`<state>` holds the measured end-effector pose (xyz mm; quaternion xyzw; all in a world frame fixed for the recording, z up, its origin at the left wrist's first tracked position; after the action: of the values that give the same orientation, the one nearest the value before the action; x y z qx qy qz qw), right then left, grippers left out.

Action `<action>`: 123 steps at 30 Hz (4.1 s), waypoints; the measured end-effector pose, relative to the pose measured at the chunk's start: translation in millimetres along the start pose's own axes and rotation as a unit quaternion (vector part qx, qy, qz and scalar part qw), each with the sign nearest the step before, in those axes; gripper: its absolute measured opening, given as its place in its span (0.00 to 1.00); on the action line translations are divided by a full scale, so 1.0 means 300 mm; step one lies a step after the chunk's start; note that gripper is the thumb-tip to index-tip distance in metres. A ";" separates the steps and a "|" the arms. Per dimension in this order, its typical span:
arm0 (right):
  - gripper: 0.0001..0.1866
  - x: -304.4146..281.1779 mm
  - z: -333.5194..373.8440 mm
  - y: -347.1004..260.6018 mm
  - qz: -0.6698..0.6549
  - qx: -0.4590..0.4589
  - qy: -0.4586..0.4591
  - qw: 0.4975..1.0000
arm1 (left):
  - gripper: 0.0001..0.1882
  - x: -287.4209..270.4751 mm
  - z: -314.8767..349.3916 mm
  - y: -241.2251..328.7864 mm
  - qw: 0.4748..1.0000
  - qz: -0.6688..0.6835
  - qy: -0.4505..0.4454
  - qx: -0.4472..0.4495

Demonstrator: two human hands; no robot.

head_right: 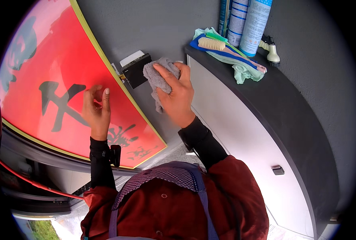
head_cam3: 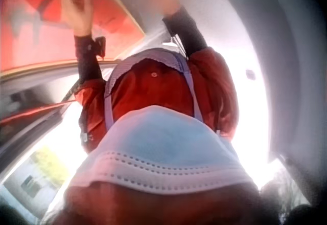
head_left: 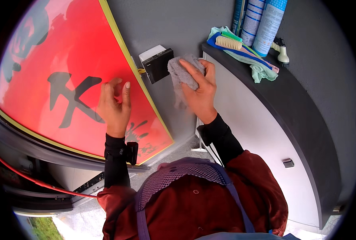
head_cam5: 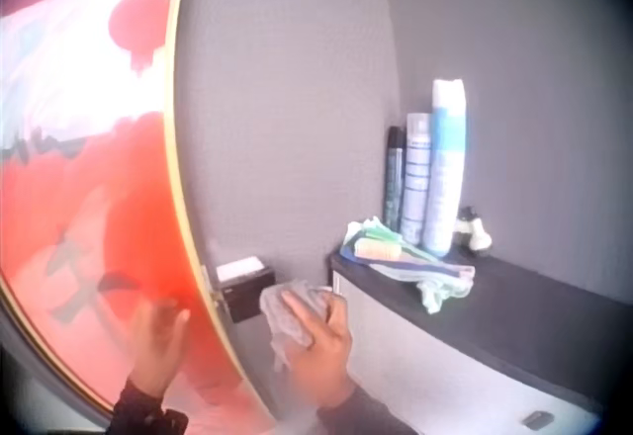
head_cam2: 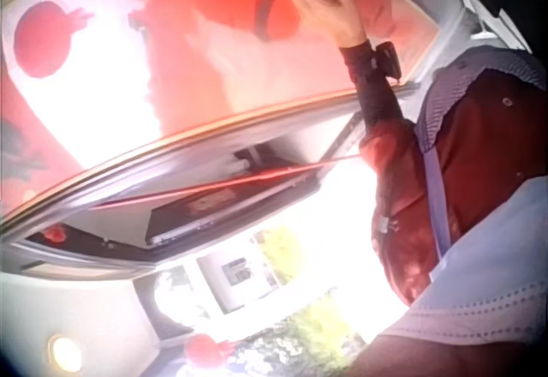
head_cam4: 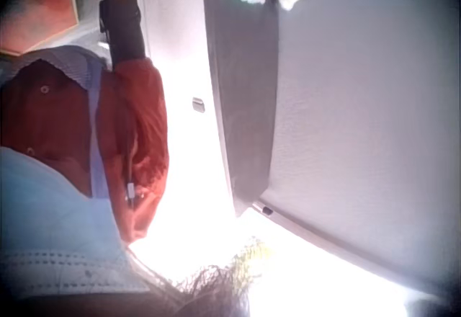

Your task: The person wipes the exterior and handles of a white cabinet using a cloth, then uses a squeegee to clean the bottom of the wall and floor area. They wipe a wall switch with the cloth and rearrange spray bottles and tools on top of the cabinet.

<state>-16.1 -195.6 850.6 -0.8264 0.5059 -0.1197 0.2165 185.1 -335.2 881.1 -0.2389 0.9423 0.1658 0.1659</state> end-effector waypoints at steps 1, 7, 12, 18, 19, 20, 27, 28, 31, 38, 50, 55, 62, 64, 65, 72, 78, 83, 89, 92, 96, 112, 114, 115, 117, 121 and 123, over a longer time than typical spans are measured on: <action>0.34 -0.002 -0.023 0.004 0.023 -0.010 0.004 1.000 | 0.09 -0.007 0.009 -0.018 1.000 -0.005 0.008 -0.007; 0.32 0.102 -0.091 -0.024 0.125 -0.046 -0.040 0.990 | 0.12 0.029 0.046 0.018 0.993 -0.035 -0.005 0.112; 0.32 0.118 -0.090 -0.045 0.166 -0.032 -0.050 0.984 | 0.20 0.111 0.036 0.070 0.989 -0.051 -0.088 0.108; 0.33 0.141 -0.039 -0.130 0.197 -0.084 -0.066 0.975 | 0.20 0.157 0.028 0.042 0.993 -0.022 -0.069 0.089; 0.33 0.161 -0.044 -0.138 0.209 -0.076 -0.085 0.971 | 0.20 0.169 0.030 0.037 0.995 -0.012 -0.062 0.083; 0.33 0.181 -0.059 -0.150 0.220 -0.067 -0.104 0.968 | 0.21 0.174 0.030 0.031 0.996 -0.004 -0.054 0.077; 0.33 0.159 -0.041 -0.186 0.201 -0.035 -0.086 0.975 | 0.19 0.119 0.134 -0.125 0.991 0.119 -0.036 0.053; 0.34 0.156 -0.029 -0.204 0.203 -0.038 -0.076 0.976 | 0.18 0.108 0.170 -0.163 0.990 0.125 -0.050 0.040; 0.35 0.187 0.024 -0.260 0.172 -0.043 -0.071 0.982 | 0.18 0.074 0.269 -0.246 0.989 0.122 -0.078 -0.004; 0.37 0.395 0.067 -0.351 0.055 -0.059 -0.086 0.993 | 0.17 -0.032 0.409 -0.345 0.984 0.123 -0.107 -0.071; 0.33 0.484 0.717 0.128 0.035 0.228 -0.283 0.931 | 0.24 0.037 0.694 -0.468 0.898 0.236 -0.316 -0.195; 0.26 0.464 0.795 0.037 -0.159 0.385 -0.292 0.861 | 0.35 0.169 0.973 -0.366 0.553 0.567 -0.447 -0.415; 0.26 0.219 0.840 0.315 -0.169 0.548 -0.268 0.774 | 0.32 0.165 1.141 -0.391 0.340 0.638 -0.386 -0.573; 0.26 0.061 0.924 0.509 -0.102 0.666 -0.161 0.721 | 0.34 0.144 1.260 -0.435 0.310 0.612 -0.394 -0.612; 0.28 0.001 0.968 0.604 -0.057 0.709 -0.123 0.692 | 0.35 0.123 1.310 -0.449 0.308 0.595 -0.394 -0.629; 0.32 -0.003 1.135 1.084 0.127 0.662 0.014 0.738 | 0.45 -0.068 1.537 -0.443 0.316 0.488 -0.393 -0.712; 0.21 0.164 1.170 1.007 0.267 0.603 0.116 0.742 | 0.46 0.004 1.542 -0.398 0.337 0.470 -0.447 -0.683; 0.13 0.148 1.166 0.932 0.262 0.515 0.003 0.816 | 0.41 0.207 1.479 -0.355 0.360 0.467 -0.463 -0.662; 0.10 -0.048 1.574 0.767 0.240 0.520 -0.209 0.793 | 0.26 0.291 1.505 -0.279 0.330 0.496 -0.566 -0.569; 0.12 -0.449 1.871 0.561 0.110 0.596 -0.087 0.791 | 0.23 0.342 1.643 -0.238 0.208 0.499 -0.693 -0.476; 0.16 -0.714 1.755 0.136 0.150 0.584 0.053 0.796 | 0.23 0.334 1.641 -0.151 0.229 0.455 -0.702 -0.497; 0.27 -1.539 1.062 -1.555 0.198 0.281 0.412 0.844 | 0.27 -0.226 1.528 0.680 0.198 0.519 -0.761 -0.337; 0.25 -1.601 0.955 -1.768 0.208 0.230 0.384 0.870 | 0.30 -0.283 1.534 0.781 0.206 0.560 -0.741 -0.309; 0.24 -1.622 0.918 -1.885 0.230 0.199 0.375 0.876 | 0.33 -0.315 1.531 0.843 0.199 0.548 -0.752 -0.308; 0.23 -1.678 0.891 -2.112 0.292 0.128 0.341 0.884 | 0.35 -0.380 1.463 1.002 0.214 0.597 -0.722 -0.277; 0.18 -1.724 0.847 -2.382 0.281 0.013 0.338 0.898 | 0.36 -0.462 1.141 1.217 0.282 0.701 -0.625 -0.197; 0.18 -1.738 0.786 -2.465 0.323 -0.048 0.328 0.887 | 0.37 -0.490 0.927 1.286 0.357 0.733 -0.561 -0.146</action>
<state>422.6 614.9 1008.8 -0.5406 0.7921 -0.2825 0.0248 177.2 152.5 781.2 0.6740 0.3939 0.4521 0.4314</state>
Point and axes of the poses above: each hand's wrist, its own z-axis away from the middle knuckle, its own x-axis out of the palm, y = z × x, the point moved 5 cm from there along -z, towards the middle knuckle, and after that the axes turned 11 degrees about -z, right-handed, at the moved point
